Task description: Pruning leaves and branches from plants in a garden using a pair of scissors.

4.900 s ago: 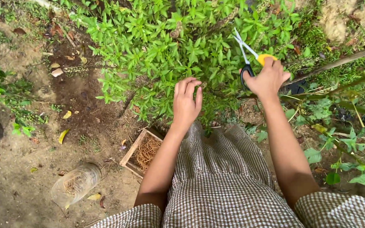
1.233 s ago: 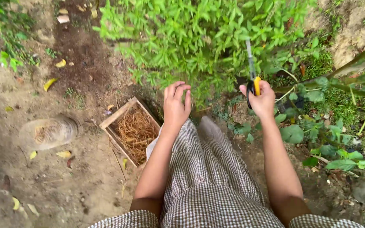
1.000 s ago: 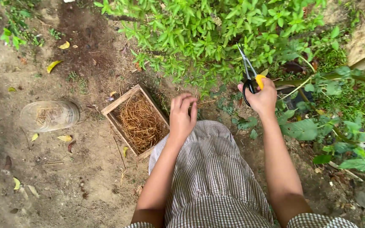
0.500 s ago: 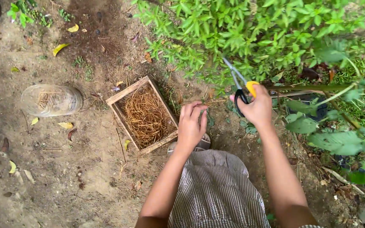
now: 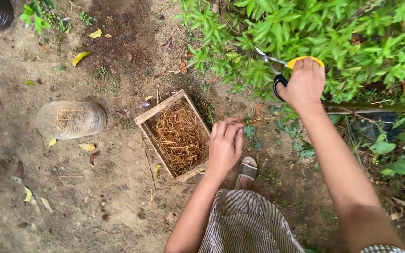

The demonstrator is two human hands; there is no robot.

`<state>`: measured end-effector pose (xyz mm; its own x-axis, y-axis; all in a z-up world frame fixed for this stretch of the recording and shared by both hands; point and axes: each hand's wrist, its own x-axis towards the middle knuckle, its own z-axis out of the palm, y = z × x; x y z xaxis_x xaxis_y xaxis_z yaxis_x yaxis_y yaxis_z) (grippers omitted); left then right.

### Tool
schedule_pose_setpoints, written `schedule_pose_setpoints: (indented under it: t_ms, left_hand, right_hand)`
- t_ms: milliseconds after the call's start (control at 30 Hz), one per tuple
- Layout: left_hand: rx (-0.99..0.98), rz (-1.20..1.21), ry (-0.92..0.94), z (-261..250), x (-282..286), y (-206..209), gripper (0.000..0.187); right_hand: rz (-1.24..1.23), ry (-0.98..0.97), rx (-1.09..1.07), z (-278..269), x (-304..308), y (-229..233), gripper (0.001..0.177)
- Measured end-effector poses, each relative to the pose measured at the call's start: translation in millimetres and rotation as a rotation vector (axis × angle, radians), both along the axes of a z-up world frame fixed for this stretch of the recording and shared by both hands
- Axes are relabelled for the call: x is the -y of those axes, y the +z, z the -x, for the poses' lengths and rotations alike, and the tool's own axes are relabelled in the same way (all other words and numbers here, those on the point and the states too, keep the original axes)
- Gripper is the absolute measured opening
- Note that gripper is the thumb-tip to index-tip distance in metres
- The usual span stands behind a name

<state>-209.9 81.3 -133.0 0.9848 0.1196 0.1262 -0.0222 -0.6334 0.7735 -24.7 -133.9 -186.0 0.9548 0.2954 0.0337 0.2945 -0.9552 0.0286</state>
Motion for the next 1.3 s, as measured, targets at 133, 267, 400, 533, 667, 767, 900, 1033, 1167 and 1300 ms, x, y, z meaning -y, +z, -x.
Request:
schedule_pose_setpoints:
  t_ms: [133, 267, 400, 533, 667, 767, 900, 1033, 1167, 1300]
  left_hand:
    - [-0.045, -0.028, -0.034, 8.0, -21.7, -31.5, 0.013]
    - [-0.093, -0.042, -0.062, 16.0, -38.7, -43.4, 0.013]
    - [-0.092, -0.030, -0.080, 13.2, -48.4, -37.9, 0.013]
    - [-0.068, -0.022, -0.101, 8.9, -55.1, -42.8, 0.013]
    - [-0.087, -0.024, -0.114, 8.4, -64.3, -43.2, 0.013]
    - [-0.078, -0.034, -0.121, 8.5, -68.5, -44.9, 0.013]
    - [-0.099, -0.010, -0.114, 4.4, -73.4, -32.9, 0.015]
    - [-0.103, -0.042, -0.133, 4.0, -72.2, -43.2, 0.015]
    - [-0.091, -0.026, -0.122, -12.3, -66.7, -32.8, 0.016]
    - [-0.054, 0.001, -0.146, -34.3, -51.5, -34.7, 0.021]
  right_hand:
    - [0.098, -0.012, -0.012, -10.0, -14.2, -13.4, 0.067]
    - [0.184, 0.000, -0.018, -5.9, -28.5, -13.0, 0.070]
    - [0.189, -0.001, -0.013, -9.3, -36.8, -22.9, 0.069]
    - [0.173, 0.033, -0.001, -11.4, -36.8, -39.6, 0.063]
    - [0.109, -0.025, -0.060, -1.8, -26.5, -60.8, 0.044]
    - [-0.034, -0.117, -0.077, 14.1, -22.6, -44.6, 0.039]
    - [-0.157, -0.180, 0.089, 40.3, -19.4, -4.6, 0.054]
    - [-0.136, -0.231, -0.060, 66.9, -5.4, -5.8, 0.058]
    - [-0.147, -0.210, -0.040, 107.1, -7.4, -2.8, 0.060]
    - [-0.310, -0.470, 0.003, 146.8, -9.2, 22.4, 0.061]
